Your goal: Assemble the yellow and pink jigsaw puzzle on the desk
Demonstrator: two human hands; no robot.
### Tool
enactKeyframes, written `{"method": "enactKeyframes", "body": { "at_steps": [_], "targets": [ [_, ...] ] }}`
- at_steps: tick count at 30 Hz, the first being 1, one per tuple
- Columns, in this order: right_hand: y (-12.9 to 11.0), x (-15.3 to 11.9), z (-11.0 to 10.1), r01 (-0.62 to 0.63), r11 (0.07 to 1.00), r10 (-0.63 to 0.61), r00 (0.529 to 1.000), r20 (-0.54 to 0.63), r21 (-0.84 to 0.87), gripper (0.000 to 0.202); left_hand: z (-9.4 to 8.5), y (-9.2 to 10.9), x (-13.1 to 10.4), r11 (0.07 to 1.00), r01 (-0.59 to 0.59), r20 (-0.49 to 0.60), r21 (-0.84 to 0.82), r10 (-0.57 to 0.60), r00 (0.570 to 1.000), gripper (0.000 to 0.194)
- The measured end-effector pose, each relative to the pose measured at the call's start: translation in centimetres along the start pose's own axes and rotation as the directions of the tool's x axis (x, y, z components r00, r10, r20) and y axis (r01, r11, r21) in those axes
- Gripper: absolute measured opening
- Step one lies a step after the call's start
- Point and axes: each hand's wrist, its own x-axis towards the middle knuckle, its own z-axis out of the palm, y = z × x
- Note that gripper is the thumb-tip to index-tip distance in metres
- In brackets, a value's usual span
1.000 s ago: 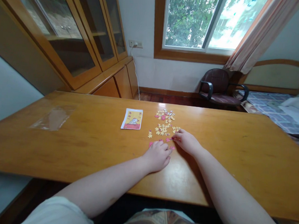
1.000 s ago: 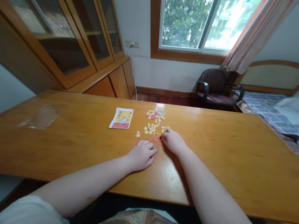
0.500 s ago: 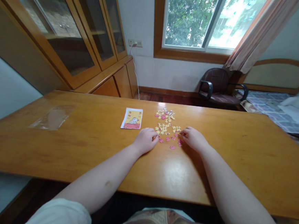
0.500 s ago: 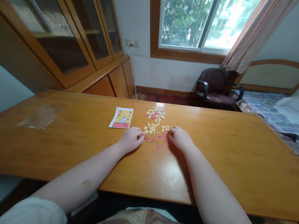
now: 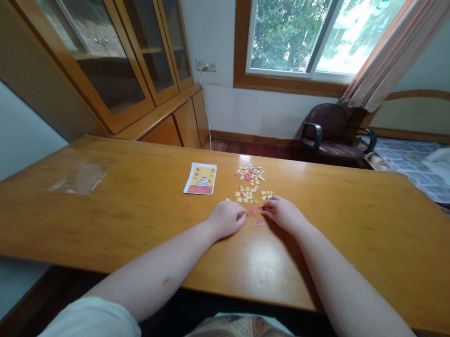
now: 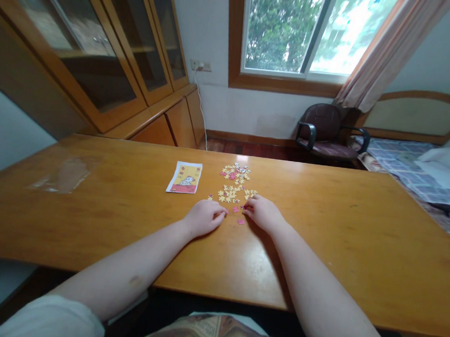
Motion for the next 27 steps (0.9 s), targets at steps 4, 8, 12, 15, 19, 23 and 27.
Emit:
{"method": "enactKeyframes", "body": {
  "at_steps": [4,8,12,15,19,23,27],
  "targets": [
    [-0.32,0.04,-0.05,-0.019,1.000,0.019,1.000,-0.002,-0.016,0.016,0.04,-0.12,0.03,1.000,0.002,-0.006,-0.016,-0.002,1.000,0.026],
    [-0.50,0.01,-0.21,-0.018,1.000,0.018,1.000,0.009,-0.023,0.017,0.08,-0.25,0.12,1.000,0.008,-0.005,-0.026,-0.008,1.000,0.027],
    [-0.50,-0.07,-0.38,-0.018,0.999,0.019,0.999,0.028,-0.051,0.019,-0.13,-0.42,0.22,0.999,0.028,-0.001,-0.039,-0.028,1.000,0.027],
    [-0.50,-0.11,-0.46,-0.023,0.998,0.025,0.999,0.038,-0.062,0.021,-0.30,-0.56,0.24,0.998,0.042,0.004,-0.055,-0.042,0.999,0.028],
    [-0.59,-0.09,-0.53,-0.027,0.998,0.029,0.999,0.037,-0.058,0.020,-0.37,-0.66,0.27,0.997,0.062,0.003,-0.053,-0.062,0.998,0.028],
    [-0.65,-0.08,-0.54,-0.034,0.998,0.035,0.999,0.031,-0.053,0.018,-0.42,-0.72,0.36,0.995,0.078,0.006,-0.059,-0.078,0.997,0.028],
    [-0.63,-0.06,-0.44,-0.041,0.998,0.043,0.999,0.021,-0.050,0.017,-0.49,-0.79,0.44,0.994,0.087,0.004,-0.065,-0.087,0.996,0.029]
  ]
}}
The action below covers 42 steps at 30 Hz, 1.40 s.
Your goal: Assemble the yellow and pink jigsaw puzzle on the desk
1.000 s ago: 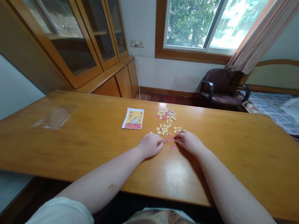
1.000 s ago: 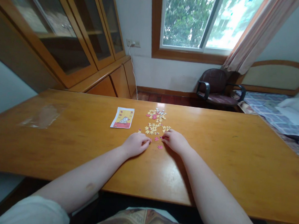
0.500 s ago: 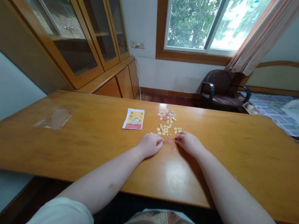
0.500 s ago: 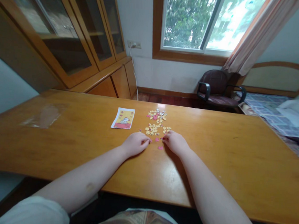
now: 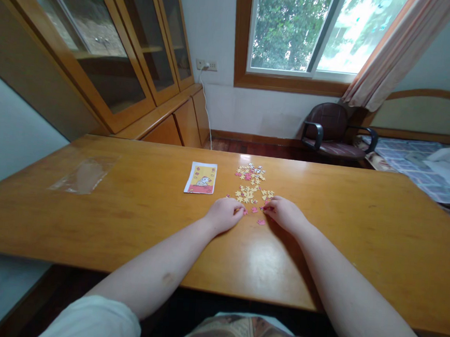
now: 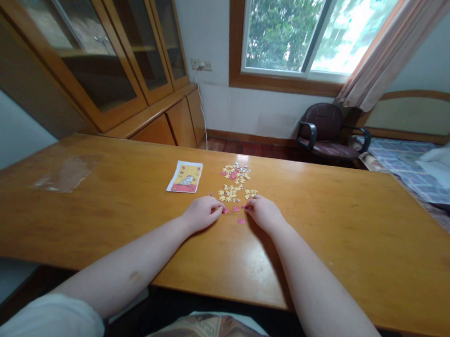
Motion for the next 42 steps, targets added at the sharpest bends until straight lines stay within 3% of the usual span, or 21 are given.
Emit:
{"method": "enactKeyframes", "body": {
  "at_steps": [23,27,31,37,42],
  "targets": [
    [0.3,-0.3,-0.3,0.027,0.999,-0.027,1.000,-0.012,0.022,0.018,0.0,-0.1,0.0,0.999,0.013,-0.001,-0.031,-0.013,1.000,0.029],
    [0.8,-0.3,-0.3,0.101,0.992,-0.100,0.995,-0.022,0.075,0.018,0.0,-0.3,0.0,0.999,0.014,-0.010,-0.042,-0.015,1.000,0.029],
    [1.1,-0.2,0.1,0.137,0.986,-0.139,0.990,0.020,0.100,0.020,-0.2,-0.6,0.1,0.993,0.084,-0.048,-0.084,-0.088,0.995,0.029],
    [0.8,0.0,0.0,0.057,0.995,-0.058,0.998,0.013,0.083,0.013,-0.5,-2.1,0.6,0.955,0.130,-0.168,-0.267,-0.178,0.970,0.030],
    [1.1,-0.1,-0.2,0.097,0.993,-0.097,0.995,-0.014,0.065,0.025,-0.5,-3.1,0.9,0.919,0.181,-0.211,-0.350,-0.265,0.941,0.032]
  ]
}}
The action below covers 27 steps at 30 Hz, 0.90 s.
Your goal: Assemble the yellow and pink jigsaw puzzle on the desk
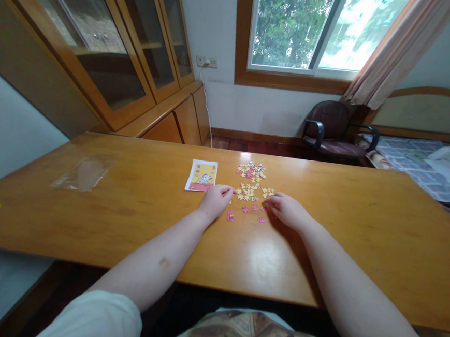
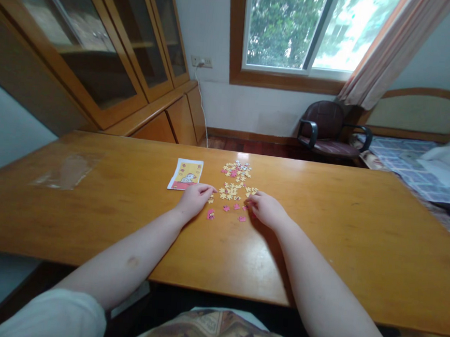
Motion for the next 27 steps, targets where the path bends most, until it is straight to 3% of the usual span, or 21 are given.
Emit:
{"method": "enactKeyframes", "body": {
  "at_steps": [13,17,20,24,27],
  "targets": [
    [-0.6,0.2,0.5,-0.026,0.999,0.026,1.000,0.012,-0.030,0.020,0.1,-0.3,0.1,0.996,0.062,-0.032,-0.058,-0.064,0.997,0.032],
    [-1.2,0.1,0.3,-0.037,0.999,0.037,0.999,0.006,-0.015,0.020,-0.1,0.4,-0.1,0.999,-0.014,-0.016,0.039,0.014,1.000,0.031],
    [-1.2,0.2,0.4,-0.042,0.999,0.042,0.999,0.012,0.012,0.016,-0.7,2.3,-0.8,0.964,-0.116,0.067,0.241,0.102,0.992,0.031],
    [-1.0,0.3,0.5,-0.070,0.996,0.069,0.997,0.021,0.051,0.008,-1.6,5.1,-3.4,0.796,-0.186,0.267,0.576,0.033,0.963,0.028],
    [-1.0,0.2,0.5,-0.075,0.995,0.075,0.997,0.016,0.060,0.007,-1.2,5.8,-6.6,0.757,-0.268,0.382,0.596,0.027,0.924,0.026]
  ]
}}
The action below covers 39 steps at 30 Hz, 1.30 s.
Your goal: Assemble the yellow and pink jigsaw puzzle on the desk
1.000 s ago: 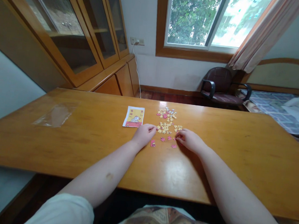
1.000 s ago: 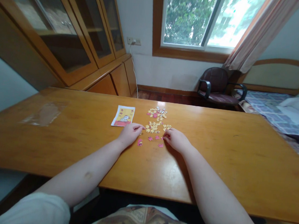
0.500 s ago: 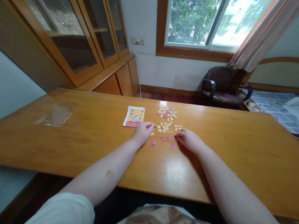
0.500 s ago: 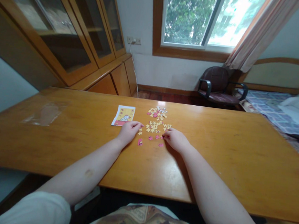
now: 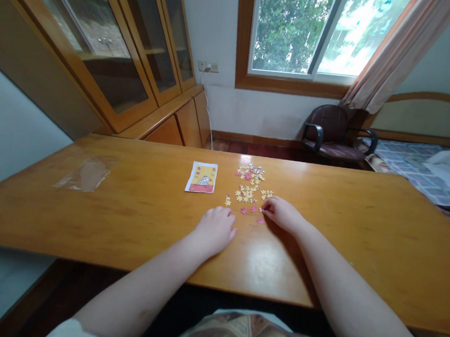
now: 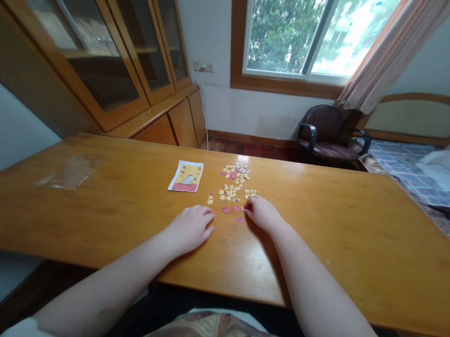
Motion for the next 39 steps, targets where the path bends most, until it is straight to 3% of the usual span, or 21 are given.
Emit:
{"method": "enactKeyframes", "body": {
  "at_steps": [3,7,10,18,23,29,39],
  "targets": [
    [-0.2,-0.1,0.0,-0.005,1.000,0.005,1.000,-0.010,0.008,0.006,2.1,0.9,-2.3,1.000,0.005,-0.051,-0.005,-0.006,0.999,0.048],
    [-0.3,-0.1,0.1,-0.015,1.000,0.015,1.000,-0.016,0.027,0.005,4.6,1.2,-3.8,0.997,0.082,-0.084,0.014,-0.081,0.993,0.062],
    [-0.3,-0.1,0.1,-0.018,0.999,0.019,1.000,-0.020,0.044,0.004,5.4,1.3,-4.2,0.990,0.141,-0.098,0.012,-0.139,0.985,0.067],
    [-0.5,-0.2,-0.3,-0.029,0.999,0.028,0.999,0.017,0.045,0.007,5.7,1.4,-4.2,0.950,0.304,-0.187,-0.077,-0.313,0.931,0.050],
    [-1.8,0.1,-0.9,-0.104,0.973,0.102,0.995,0.023,0.208,0.010,5.9,1.3,-4.0,0.953,0.295,-0.199,-0.074,-0.304,0.932,0.052],
    [-4.7,2.7,-0.8,-0.112,0.940,0.085,0.992,0.097,0.322,0.008,6.1,1.3,-4.1,0.956,0.286,-0.218,-0.060,-0.292,0.931,0.052],
    [-8.1,5.8,1.6,-0.074,0.959,0.017,0.978,0.207,0.273,0.010,5.9,1.4,-4.1,0.959,0.282,-0.211,-0.036,-0.283,0.936,0.052]
  ]
}}
